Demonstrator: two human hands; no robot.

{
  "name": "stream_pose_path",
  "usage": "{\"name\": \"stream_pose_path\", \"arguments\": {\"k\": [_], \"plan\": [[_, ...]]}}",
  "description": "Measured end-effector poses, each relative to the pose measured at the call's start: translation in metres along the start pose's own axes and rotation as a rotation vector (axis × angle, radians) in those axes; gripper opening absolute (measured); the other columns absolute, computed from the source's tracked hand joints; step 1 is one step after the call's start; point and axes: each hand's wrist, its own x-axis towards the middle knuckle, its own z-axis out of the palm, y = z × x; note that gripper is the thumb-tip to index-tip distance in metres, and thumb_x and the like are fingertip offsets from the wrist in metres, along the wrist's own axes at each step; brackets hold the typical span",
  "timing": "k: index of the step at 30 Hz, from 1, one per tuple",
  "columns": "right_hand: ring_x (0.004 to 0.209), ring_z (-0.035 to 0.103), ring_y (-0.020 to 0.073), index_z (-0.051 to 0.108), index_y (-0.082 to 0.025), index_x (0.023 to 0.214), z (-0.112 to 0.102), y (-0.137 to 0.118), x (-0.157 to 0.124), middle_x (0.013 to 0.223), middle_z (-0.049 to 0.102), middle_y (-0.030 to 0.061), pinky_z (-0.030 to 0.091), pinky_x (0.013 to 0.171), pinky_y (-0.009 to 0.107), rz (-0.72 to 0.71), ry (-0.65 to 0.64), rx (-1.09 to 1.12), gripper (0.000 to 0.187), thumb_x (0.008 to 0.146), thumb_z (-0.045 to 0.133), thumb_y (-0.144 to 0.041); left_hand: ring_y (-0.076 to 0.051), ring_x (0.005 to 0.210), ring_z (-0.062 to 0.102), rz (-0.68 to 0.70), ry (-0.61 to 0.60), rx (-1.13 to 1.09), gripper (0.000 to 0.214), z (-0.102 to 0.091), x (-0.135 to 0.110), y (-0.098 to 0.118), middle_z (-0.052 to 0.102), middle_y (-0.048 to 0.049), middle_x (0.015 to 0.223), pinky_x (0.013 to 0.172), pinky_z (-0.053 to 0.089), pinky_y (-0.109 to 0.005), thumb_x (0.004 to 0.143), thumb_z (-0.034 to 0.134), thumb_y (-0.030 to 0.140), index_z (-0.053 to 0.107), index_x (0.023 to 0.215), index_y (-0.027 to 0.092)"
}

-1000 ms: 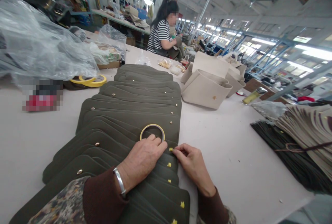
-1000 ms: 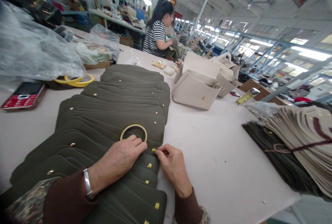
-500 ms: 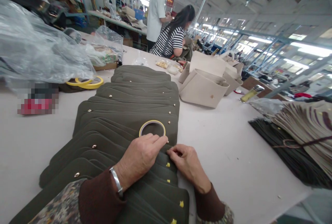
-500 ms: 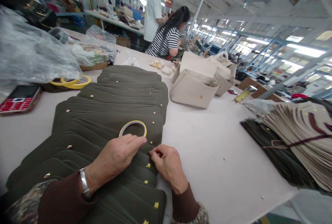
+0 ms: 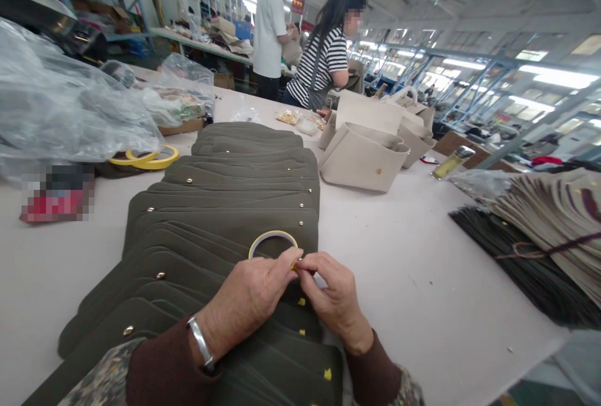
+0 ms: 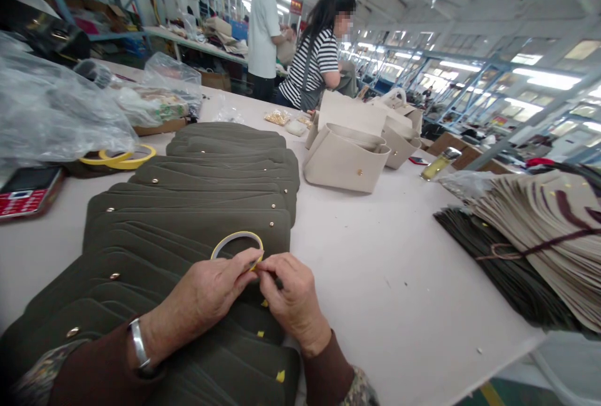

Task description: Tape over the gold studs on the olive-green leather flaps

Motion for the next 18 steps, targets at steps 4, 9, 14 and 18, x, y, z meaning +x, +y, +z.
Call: {"name": "stream_pose_path", "arguments": {"k": [4,9,14,18], "plan": [[0.063,0.06,0.0145,0.063,-0.019,0.081,0.005,0.003,-0.001,0.071,0.066,0.0035,0.049,0.06,0.025,-0.099,0.064,-0.144,0.016,0.085,0.051,-0.007,-0.016,0.069,0.066,0.011,-0.041,-0.032,0.02,-0.003,0.0,0.0,0.067,0.0003,0.082,0.06,0.048,-0.027,0.099,0.038,0.018,0.048,0.117,0.019],[0.056,0.059,0.0134,0.065,-0.018,0.075,0.01,-0.005,-0.001,0.064,0.064,0.0016,0.048,0.055,0.024,0.059,0.125,-0.092,0.014,0.08,0.054,-0.011,-0.016,0.063,0.06,0.002,0.003,-0.023,0.02,-0.008,0.004,0.001,0.059,0.0021,0.071,0.056,0.042,-0.027,0.099,0.036,0.016,0.054,0.093,0.021],[0.041,0.055,0.011,0.064,-0.017,0.069,0.014,0.003,0.002,0.05,0.06,-0.0025,0.045,0.043,0.02,0.732,0.132,0.478,0.012,0.074,0.065,-0.028,-0.015,0.057,0.053,0.033,0.083,-0.013,0.022,-0.006,0.002,0.009,0.053,0.0026,0.065,0.053,0.038,-0.028,0.096,0.04,0.012,0.052,0.079,0.021],[0.039,0.054,0.0097,0.066,-0.014,0.069,0.004,0.022,0.004,0.05,0.061,-0.0014,0.044,0.04,0.019,0.936,0.134,0.606,0.026,0.064,0.076,-0.038,-0.018,0.068,0.055,-0.036,-0.039,0.062,0.014,-0.006,0.003,0.01,0.059,0.0002,0.075,0.062,0.044,-0.03,0.094,0.047,0.013,0.055,0.084,0.02]]}}
